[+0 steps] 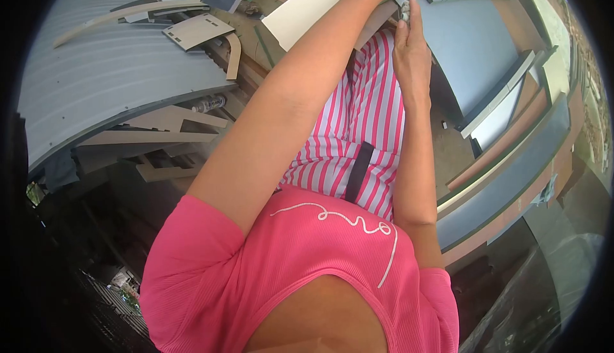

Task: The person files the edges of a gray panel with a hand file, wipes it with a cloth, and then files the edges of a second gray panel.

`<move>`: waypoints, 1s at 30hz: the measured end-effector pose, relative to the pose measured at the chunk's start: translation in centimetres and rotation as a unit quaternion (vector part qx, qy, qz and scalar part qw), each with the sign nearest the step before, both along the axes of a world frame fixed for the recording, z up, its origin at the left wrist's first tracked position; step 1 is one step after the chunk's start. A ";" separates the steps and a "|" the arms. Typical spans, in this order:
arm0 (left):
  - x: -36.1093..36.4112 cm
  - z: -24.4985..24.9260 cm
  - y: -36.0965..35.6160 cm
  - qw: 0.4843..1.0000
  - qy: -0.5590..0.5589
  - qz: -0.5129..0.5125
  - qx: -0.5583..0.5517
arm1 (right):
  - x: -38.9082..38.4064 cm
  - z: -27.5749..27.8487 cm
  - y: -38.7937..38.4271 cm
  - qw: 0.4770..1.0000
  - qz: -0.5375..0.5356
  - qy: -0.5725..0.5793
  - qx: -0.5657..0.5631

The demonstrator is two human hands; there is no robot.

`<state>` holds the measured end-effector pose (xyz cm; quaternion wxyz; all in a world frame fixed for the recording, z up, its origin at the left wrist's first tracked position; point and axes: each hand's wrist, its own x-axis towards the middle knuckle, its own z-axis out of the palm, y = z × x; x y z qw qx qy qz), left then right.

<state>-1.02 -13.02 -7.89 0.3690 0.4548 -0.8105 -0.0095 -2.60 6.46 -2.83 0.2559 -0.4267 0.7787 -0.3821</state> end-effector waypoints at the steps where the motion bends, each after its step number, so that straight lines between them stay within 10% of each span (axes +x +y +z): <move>1: 0.0 0.0 -0.1 1.000 -0.003 0.007 0.000 | 0.4 -0.8 0.7 1.000 0.007 -0.003 0.000; 30: -0.4 -2.2 -0.7 0.996 -0.006 0.038 -0.076 | -1.7 1.0 -2.0 0.997 0.016 -0.068 0.028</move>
